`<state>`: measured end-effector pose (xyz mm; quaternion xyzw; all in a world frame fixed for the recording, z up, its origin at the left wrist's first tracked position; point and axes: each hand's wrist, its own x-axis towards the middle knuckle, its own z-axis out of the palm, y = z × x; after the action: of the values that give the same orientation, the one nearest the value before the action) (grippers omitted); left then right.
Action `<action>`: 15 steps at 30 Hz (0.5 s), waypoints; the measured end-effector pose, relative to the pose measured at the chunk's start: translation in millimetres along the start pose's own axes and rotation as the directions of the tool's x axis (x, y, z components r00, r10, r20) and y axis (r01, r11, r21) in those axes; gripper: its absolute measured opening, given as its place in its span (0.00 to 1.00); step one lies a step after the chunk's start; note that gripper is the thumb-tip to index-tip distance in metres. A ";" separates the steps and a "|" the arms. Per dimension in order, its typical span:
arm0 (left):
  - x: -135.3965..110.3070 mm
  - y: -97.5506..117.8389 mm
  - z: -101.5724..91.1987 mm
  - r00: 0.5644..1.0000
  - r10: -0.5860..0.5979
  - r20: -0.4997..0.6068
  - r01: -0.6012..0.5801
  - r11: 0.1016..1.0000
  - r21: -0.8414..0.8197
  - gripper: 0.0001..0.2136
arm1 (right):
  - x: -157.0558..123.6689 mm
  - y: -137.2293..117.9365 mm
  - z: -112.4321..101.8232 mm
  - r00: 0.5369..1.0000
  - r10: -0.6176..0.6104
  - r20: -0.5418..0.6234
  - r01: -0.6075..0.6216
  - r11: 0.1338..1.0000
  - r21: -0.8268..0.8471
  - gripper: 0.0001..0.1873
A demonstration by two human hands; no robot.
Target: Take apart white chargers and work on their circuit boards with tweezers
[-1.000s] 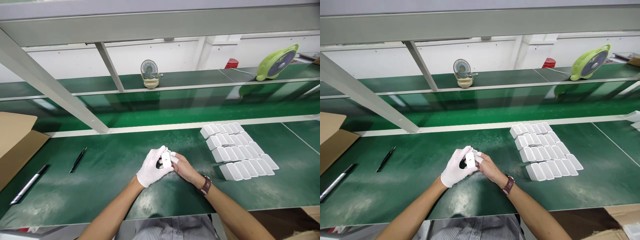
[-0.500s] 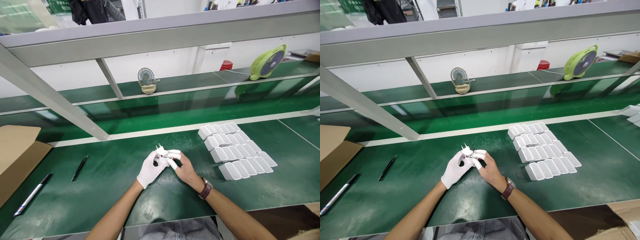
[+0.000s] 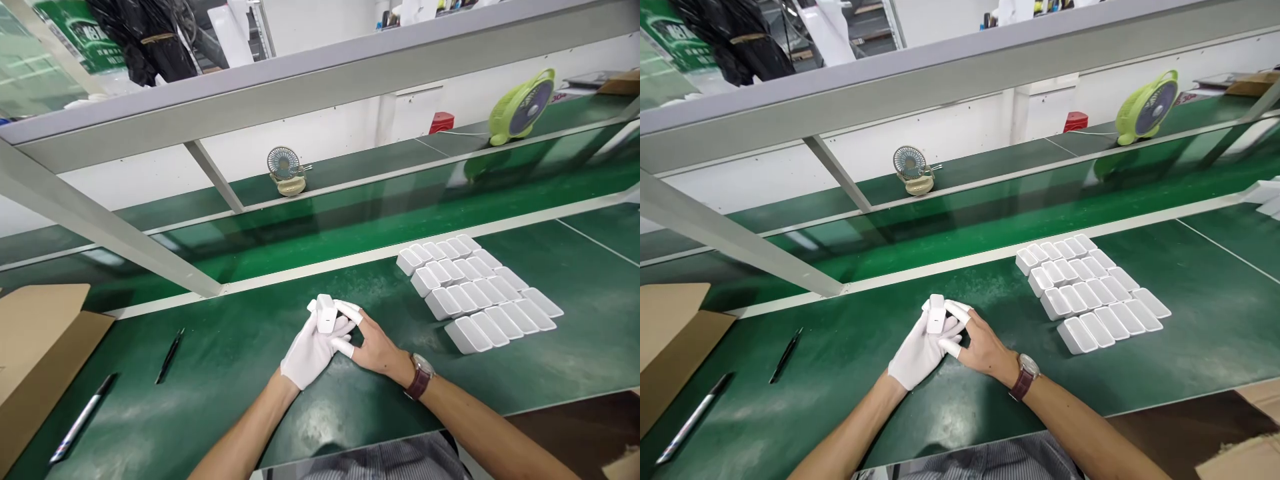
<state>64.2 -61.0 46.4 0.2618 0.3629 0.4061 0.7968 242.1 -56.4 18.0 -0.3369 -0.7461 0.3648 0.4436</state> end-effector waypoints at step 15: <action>-8.8 3.1 31.7 0.983 0.003 0.183 0.013 0.996 -0.087 0.27 | 0.7 -0.2 5.1 0.986 0.162 -0.024 -0.162 0.987 0.009 0.38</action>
<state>84.3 -70.6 70.9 0.2618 0.2708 0.3937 0.8385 237.1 -57.1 16.7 -0.3995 -0.7094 0.3980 0.4228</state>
